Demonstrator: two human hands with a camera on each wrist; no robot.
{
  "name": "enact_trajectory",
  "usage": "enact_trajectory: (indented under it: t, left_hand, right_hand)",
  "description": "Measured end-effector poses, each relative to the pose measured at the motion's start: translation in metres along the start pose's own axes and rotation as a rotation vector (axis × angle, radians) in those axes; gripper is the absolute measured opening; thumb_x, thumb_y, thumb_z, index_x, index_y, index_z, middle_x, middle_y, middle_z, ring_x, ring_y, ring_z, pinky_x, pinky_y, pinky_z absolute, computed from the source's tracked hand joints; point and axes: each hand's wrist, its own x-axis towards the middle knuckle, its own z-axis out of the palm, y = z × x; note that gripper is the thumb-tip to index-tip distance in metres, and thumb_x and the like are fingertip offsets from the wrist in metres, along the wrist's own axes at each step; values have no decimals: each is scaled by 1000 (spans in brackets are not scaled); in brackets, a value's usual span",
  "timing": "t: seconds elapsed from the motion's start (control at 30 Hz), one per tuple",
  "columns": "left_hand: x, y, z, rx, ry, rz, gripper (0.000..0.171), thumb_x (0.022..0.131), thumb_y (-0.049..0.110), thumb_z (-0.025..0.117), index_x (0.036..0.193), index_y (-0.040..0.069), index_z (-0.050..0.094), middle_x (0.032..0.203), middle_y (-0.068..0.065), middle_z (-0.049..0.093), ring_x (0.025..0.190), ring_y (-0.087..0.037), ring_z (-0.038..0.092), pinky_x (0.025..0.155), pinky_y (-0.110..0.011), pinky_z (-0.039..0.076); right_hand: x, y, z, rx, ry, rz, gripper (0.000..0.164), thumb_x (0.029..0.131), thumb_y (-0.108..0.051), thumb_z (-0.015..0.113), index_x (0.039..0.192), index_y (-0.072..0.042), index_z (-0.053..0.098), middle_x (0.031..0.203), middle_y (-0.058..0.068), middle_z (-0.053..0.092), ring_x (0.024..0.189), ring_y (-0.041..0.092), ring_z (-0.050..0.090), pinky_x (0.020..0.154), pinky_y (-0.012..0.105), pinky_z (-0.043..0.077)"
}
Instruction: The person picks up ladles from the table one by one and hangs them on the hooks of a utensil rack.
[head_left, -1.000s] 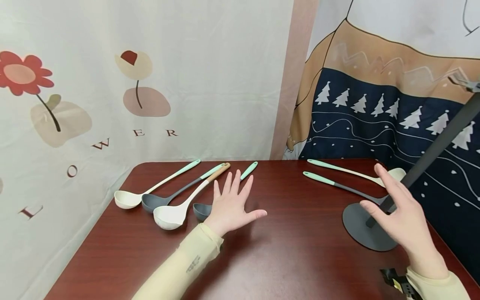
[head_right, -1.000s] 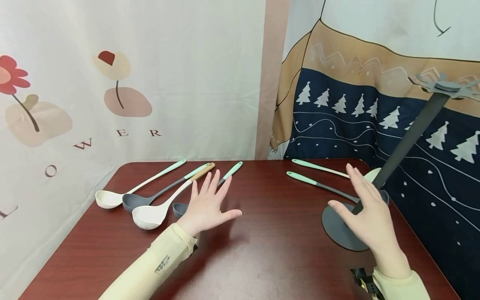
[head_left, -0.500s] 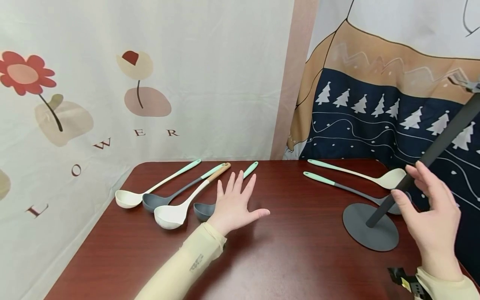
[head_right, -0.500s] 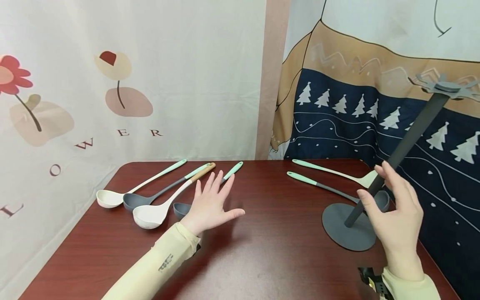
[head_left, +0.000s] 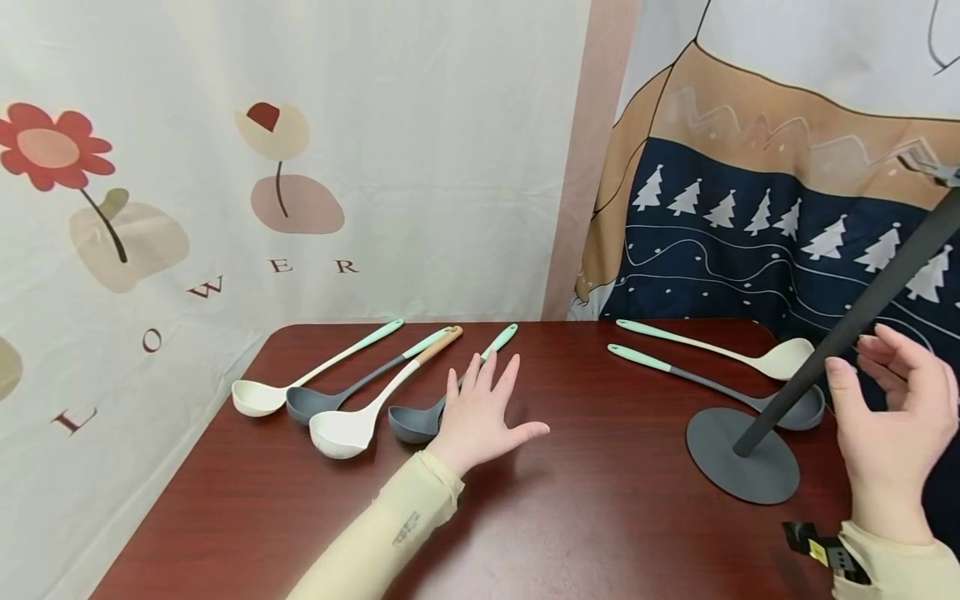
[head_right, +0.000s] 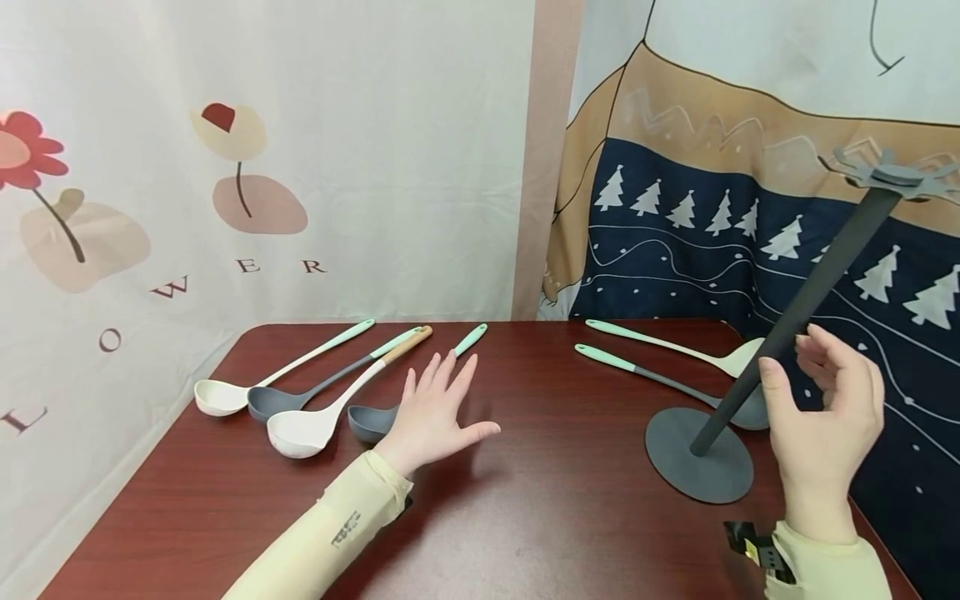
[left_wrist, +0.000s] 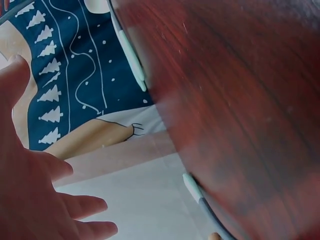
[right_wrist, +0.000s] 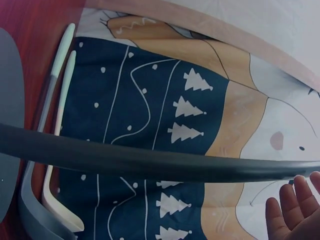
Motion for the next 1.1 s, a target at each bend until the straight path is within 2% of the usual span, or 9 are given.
enact_trajectory:
  t: [0.2, 0.27, 0.4, 0.53, 0.83, 1.1]
  left_hand:
    - [3, 4, 4, -24, -3, 14, 103, 80, 79, 56, 158, 20, 26, 157, -19, 31, 147, -40, 18, 112, -66, 13]
    - [4, 6, 4, -29, -8, 15, 103, 80, 79, 56, 158, 20, 26, 157, -19, 31, 146, -40, 19, 112, -66, 14]
    - [8, 10, 5, -35, -14, 14, 103, 80, 80, 54, 158, 20, 26, 157, -18, 31, 146, -39, 22, 113, -65, 16]
    - [10, 15, 6, -76, -15, 12, 102, 80, 78, 56, 158, 19, 27, 158, -17, 31, 146, -37, 23, 114, -63, 15]
    - [12, 23, 12, -127, -12, 10, 101, 81, 78, 56, 157, 17, 29, 157, -16, 31, 145, -37, 25, 115, -58, 17]
    - [11, 27, 19, -183, -37, 4, 100, 82, 76, 58, 157, 15, 30, 157, -18, 32, 145, -36, 27, 116, -55, 21]
  right_hand:
    - [5, 24, 2, -3, -16, 43, 42, 93, -7, 67, 134, -9, 59, 116, -23, 54, 106, -3, 56, 99, 17, 43]
    - [6, 28, 4, -10, -29, 56, 42, 94, -9, 66, 135, -11, 59, 118, -18, 58, 106, -4, 56, 99, 17, 43]
    - [10, 29, 9, -17, -47, 101, 41, 95, -11, 65, 135, -15, 60, 119, -12, 61, 101, -7, 56, 97, 17, 44]
    - [16, 29, 15, -21, -67, 128, 34, 98, -13, 62, 132, -14, 63, 111, -18, 61, 96, -8, 58, 95, 16, 45]
    - [22, 28, 17, -67, -121, 187, 31, 102, -23, 55, 131, -15, 63, 120, -3, 68, 95, -14, 60, 93, 16, 46]
    - [25, 29, 16, -63, -129, 173, 27, 102, -18, 57, 125, -10, 67, 107, -16, 67, 86, -16, 59, 89, 14, 47]
